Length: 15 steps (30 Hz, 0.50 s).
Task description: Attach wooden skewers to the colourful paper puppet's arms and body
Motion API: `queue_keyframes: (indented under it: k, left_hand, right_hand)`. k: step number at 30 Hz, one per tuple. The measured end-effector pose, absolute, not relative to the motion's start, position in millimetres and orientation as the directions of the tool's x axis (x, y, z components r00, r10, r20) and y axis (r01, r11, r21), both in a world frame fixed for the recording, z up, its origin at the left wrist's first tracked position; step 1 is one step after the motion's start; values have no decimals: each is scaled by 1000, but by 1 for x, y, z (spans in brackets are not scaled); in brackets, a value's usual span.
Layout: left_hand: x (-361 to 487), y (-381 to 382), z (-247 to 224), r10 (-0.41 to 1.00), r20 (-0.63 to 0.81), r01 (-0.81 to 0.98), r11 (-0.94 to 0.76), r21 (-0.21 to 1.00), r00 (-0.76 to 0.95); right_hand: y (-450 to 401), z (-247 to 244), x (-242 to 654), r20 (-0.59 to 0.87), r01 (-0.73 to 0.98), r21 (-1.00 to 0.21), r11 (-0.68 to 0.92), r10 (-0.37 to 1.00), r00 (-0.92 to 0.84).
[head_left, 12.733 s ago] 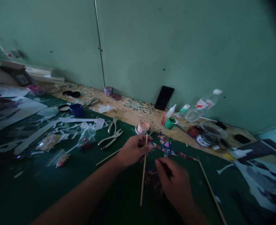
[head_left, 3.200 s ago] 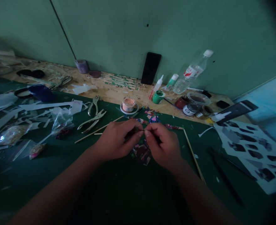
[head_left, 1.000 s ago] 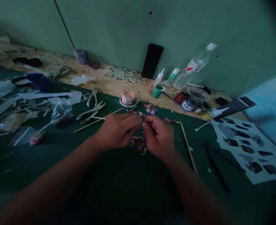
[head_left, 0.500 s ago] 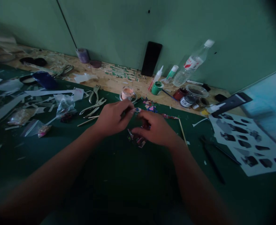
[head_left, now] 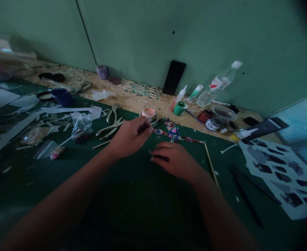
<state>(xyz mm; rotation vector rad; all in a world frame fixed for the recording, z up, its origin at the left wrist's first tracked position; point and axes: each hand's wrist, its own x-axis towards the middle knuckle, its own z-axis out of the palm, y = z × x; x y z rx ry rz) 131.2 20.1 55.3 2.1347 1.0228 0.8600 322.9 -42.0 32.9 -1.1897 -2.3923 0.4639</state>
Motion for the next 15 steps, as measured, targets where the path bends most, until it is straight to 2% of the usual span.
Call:
queue_keyframes:
  k: [3,5,7,11,15]
  left_hand:
    - [135,14,59,801,23,236,-205,950,599]
    - [140,9,60,759,-96,157,-9,988,644]
    - [146,5,59,748,-149,107,104,989,647]
    - [151,4,55,741,-229,60,248,967,631]
    - [151,5,54,732,-253,32,301,953,633]
  right_hand:
    - [-38,41,333,441,667,-550,503,853,-279]
    - [-36,44,338,500,678,-588,442,857,-126]
    - [-36,46,340,514,682,-612,399,857,-40]
    - [-37,47,337,527,688,-618,381,850,2]
    - [-39,47,333,527,675,-616,406,849,-29]
